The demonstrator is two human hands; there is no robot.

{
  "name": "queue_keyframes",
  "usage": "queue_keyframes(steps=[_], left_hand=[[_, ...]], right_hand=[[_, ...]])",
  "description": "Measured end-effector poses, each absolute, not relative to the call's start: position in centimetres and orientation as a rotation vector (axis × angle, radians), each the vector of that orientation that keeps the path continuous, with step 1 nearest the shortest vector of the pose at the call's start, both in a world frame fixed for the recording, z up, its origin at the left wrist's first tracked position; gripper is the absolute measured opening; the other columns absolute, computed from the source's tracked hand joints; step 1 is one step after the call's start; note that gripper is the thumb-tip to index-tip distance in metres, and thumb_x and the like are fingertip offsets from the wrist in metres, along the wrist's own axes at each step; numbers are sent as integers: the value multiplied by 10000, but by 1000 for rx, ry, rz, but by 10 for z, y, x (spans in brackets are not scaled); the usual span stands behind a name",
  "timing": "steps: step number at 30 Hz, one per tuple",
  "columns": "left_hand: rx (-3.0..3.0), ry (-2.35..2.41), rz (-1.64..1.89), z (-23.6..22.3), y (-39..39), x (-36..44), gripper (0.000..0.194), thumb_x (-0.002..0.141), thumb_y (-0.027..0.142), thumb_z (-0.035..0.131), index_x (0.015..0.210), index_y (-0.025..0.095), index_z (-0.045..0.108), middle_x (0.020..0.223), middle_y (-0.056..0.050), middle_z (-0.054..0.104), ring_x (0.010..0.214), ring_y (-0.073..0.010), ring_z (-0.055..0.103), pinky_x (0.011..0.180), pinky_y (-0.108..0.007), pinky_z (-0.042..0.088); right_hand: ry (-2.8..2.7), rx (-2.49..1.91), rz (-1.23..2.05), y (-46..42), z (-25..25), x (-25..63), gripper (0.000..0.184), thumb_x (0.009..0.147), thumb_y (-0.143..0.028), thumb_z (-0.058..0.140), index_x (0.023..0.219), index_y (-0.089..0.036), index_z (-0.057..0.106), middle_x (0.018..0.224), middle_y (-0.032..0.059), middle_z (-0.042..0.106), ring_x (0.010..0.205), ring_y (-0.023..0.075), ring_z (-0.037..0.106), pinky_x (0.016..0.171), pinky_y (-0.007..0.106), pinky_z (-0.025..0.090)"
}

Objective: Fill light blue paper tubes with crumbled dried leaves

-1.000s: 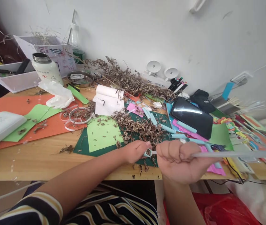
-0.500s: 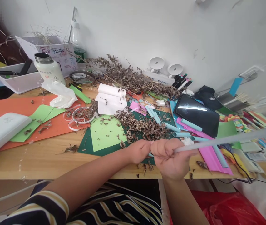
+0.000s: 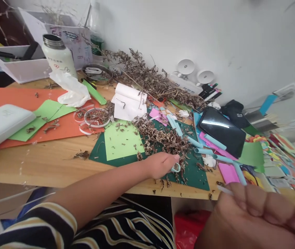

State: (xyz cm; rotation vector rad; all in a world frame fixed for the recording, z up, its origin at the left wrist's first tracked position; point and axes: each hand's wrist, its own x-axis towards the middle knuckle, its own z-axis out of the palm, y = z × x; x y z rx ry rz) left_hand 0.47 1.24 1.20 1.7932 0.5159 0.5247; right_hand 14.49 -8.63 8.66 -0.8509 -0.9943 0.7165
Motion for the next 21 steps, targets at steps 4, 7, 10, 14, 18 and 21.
queue_keyframes(steps=[4,7,10,14,18,21], left_hand=[[1793,537,515,12,13,3,480,840,414,90,550,151,369,492,14,376,480,-92,356,518,-216,315],[1802,532,526,11,12,4,482,842,415,84,549,152,362,491,15,379,486,-92,362,523,-213,317],[1807,540,537,10,12,5,477,843,407,90,545,150,360,478,20,375,488,-88,368,534,-209,321],[1813,551,537,11,12,6,479,845,401,86,540,151,357,466,26,365,494,-84,355,539,-204,322],[1815,538,535,11,13,6,453,845,382,108,517,153,320,474,29,348,501,-79,330,533,-201,318],[1799,545,539,10,14,6,444,845,386,119,519,154,310,480,30,342,497,-77,327,523,-201,318]], right_hand=[[-1010,-672,809,-73,84,129,504,781,-570,200,492,-161,141,402,-50,101,340,62,166,372,218,196],[-1102,-644,847,-61,86,117,516,775,-580,224,481,-160,168,398,-56,139,340,54,193,366,212,201],[-1178,-662,885,-51,89,110,517,782,-572,236,469,-160,231,388,-61,192,340,49,225,363,208,218],[-1184,-672,956,-39,87,102,515,776,-579,248,471,-163,261,392,-65,210,343,51,239,362,201,230],[-1181,-698,984,-33,78,96,496,773,-560,291,472,-165,291,402,-69,216,346,51,246,362,195,237],[-1218,-675,920,-32,75,95,499,780,-555,273,472,-165,303,408,-68,202,353,50,234,371,195,241]])
